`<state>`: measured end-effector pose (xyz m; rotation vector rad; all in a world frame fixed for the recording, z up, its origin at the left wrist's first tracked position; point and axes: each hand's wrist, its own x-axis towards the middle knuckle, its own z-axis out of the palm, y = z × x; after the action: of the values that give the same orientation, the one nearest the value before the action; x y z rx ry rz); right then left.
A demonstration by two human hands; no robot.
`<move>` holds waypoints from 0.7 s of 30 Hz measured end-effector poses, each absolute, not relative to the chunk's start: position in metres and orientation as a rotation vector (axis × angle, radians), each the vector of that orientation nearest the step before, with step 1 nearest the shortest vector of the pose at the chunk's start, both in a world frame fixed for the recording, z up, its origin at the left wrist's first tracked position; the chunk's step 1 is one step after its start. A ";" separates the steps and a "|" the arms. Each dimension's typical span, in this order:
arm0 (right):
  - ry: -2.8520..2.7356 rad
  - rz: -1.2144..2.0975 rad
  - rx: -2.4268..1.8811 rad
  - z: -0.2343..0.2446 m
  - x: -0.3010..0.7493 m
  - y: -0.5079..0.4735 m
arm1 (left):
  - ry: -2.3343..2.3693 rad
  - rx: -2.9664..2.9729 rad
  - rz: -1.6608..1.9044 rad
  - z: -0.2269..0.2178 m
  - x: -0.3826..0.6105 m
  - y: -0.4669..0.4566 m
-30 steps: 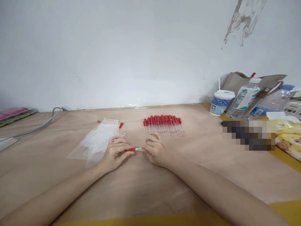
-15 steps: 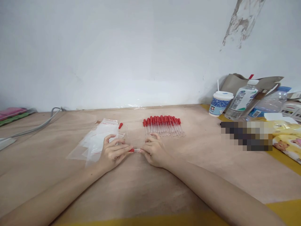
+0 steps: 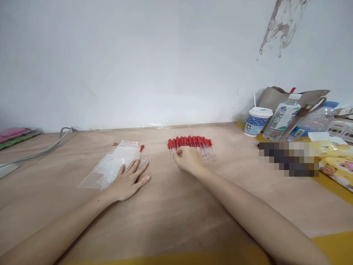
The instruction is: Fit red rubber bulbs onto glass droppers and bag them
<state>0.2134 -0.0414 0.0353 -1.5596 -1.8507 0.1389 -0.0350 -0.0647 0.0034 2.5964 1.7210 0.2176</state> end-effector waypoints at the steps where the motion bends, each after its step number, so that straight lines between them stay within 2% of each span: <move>1: -1.833 0.102 -1.620 0.037 0.210 -0.034 | 1.722 2.578 0.189 0.004 -0.034 -0.065; 7: -1.888 -0.091 -1.913 0.030 0.186 0.000 | 1.779 2.467 0.091 0.011 -0.030 -0.068; 12: -1.870 -0.154 -1.984 0.021 0.187 0.010 | 1.822 2.452 0.116 0.010 -0.030 -0.069; 21: -1.940 -0.198 -1.591 0.019 0.147 -0.008 | 1.848 2.435 0.108 0.009 -0.029 -0.067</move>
<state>0.1466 -0.0080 0.0190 -1.5909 -1.9403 -0.1980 -0.0286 -0.0667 0.0087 2.4352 1.8483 0.1078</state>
